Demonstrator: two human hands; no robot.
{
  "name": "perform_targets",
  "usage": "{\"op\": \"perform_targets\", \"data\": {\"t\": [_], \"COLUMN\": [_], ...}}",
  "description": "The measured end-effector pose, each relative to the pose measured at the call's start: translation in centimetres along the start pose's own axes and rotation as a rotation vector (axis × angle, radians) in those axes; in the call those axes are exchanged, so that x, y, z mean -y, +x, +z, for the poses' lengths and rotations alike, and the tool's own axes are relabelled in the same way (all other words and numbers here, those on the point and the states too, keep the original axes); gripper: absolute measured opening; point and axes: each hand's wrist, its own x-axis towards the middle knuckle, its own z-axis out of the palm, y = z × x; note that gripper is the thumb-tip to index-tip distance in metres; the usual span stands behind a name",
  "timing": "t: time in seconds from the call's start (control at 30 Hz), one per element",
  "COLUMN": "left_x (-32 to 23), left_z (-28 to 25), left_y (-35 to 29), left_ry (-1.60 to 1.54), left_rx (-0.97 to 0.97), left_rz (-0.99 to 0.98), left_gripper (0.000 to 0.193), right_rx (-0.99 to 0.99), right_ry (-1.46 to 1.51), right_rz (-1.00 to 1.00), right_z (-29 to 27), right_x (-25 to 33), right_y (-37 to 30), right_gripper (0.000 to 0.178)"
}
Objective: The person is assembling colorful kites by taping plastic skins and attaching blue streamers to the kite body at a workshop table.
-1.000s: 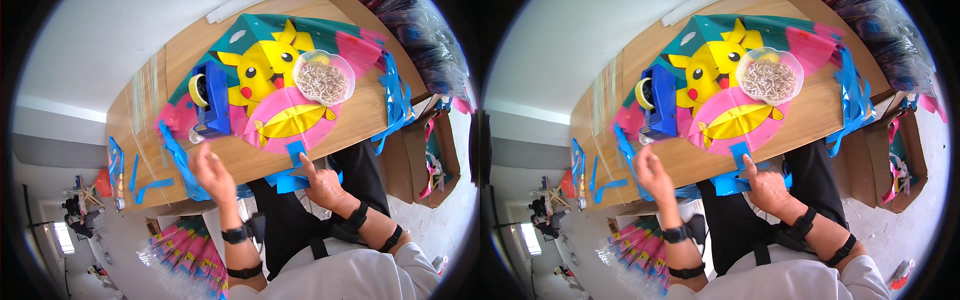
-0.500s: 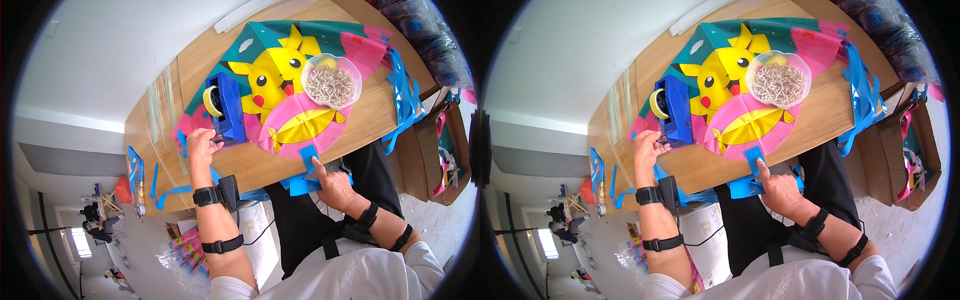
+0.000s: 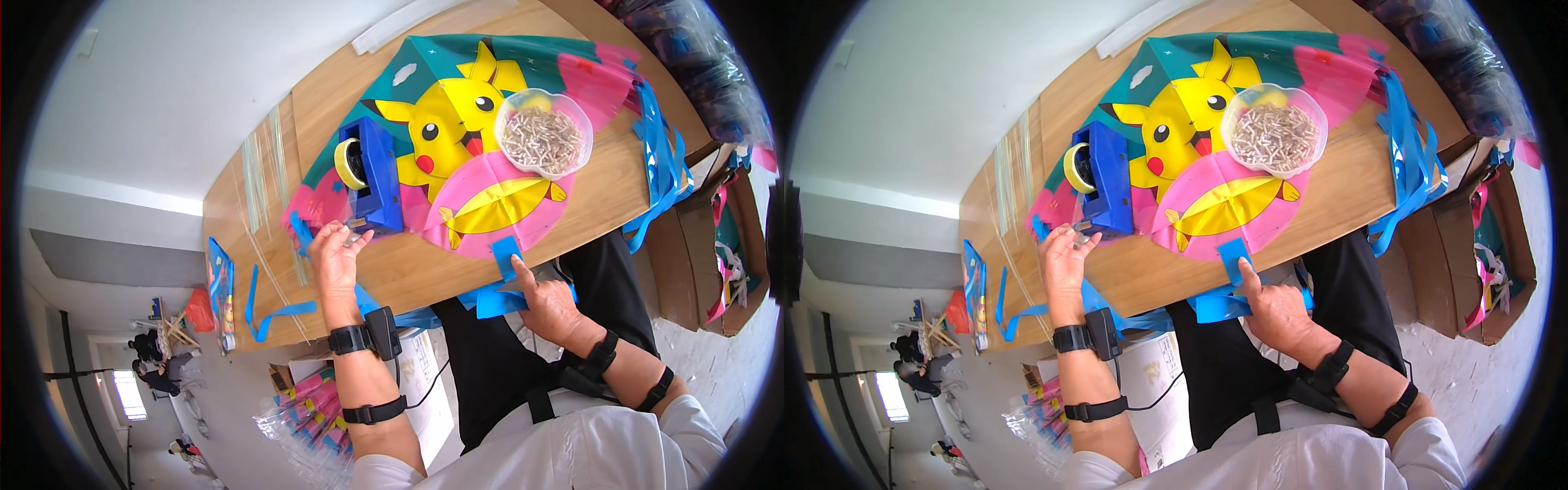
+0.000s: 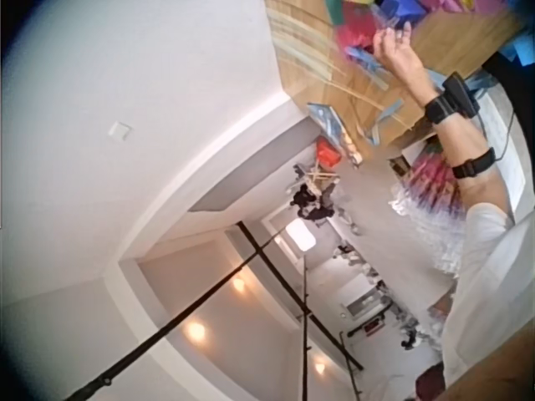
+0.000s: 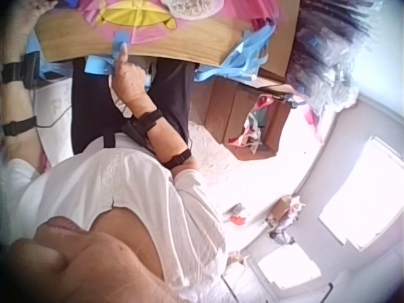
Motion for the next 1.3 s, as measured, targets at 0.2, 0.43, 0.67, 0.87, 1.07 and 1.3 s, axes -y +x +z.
{"op": "perform_targets", "data": {"t": [0.2, 0.43, 0.67, 0.87, 1.07, 1.3], "left_x": [0.4, 1.9, 5.1, 6.6, 9.1, 9.6], "left_z": [0.6, 0.5, 1.6, 7.1, 11.0, 12.2], "left_y": [-1.1, -1.0, -3.0, -6.9, -8.0, -8.4], "left_ry": [0.086, -0.062, -0.043, -0.245, -0.126, -0.007], "left_rx": [-0.211, -0.266, -0.298, 0.061, 0.173, 0.172], "left_rz": [-0.117, -0.376, -0.485, -0.599, -0.74, -0.721], "left_gripper": [0.004, 0.009, 0.01, 0.016, 0.022, 0.021], "right_rx": [0.017, -0.029, -0.063, -0.037, 0.009, -0.021], "right_ry": [0.009, 0.038, 0.041, 0.046, 0.06, 0.069], "right_rz": [0.015, -0.026, -0.036, -0.014, 0.018, 0.004], "right_z": [-0.1, 0.1, 0.1, 0.1, -0.5, -0.3], "right_x": [0.1, -0.2, -0.4, -0.2, 0.0, -0.2], "right_y": [0.0, -0.1, 0.1, -0.2, 0.0, -0.1], "right_gripper": [0.087, 0.086, 0.083, 0.082, 0.082, 0.081]}}
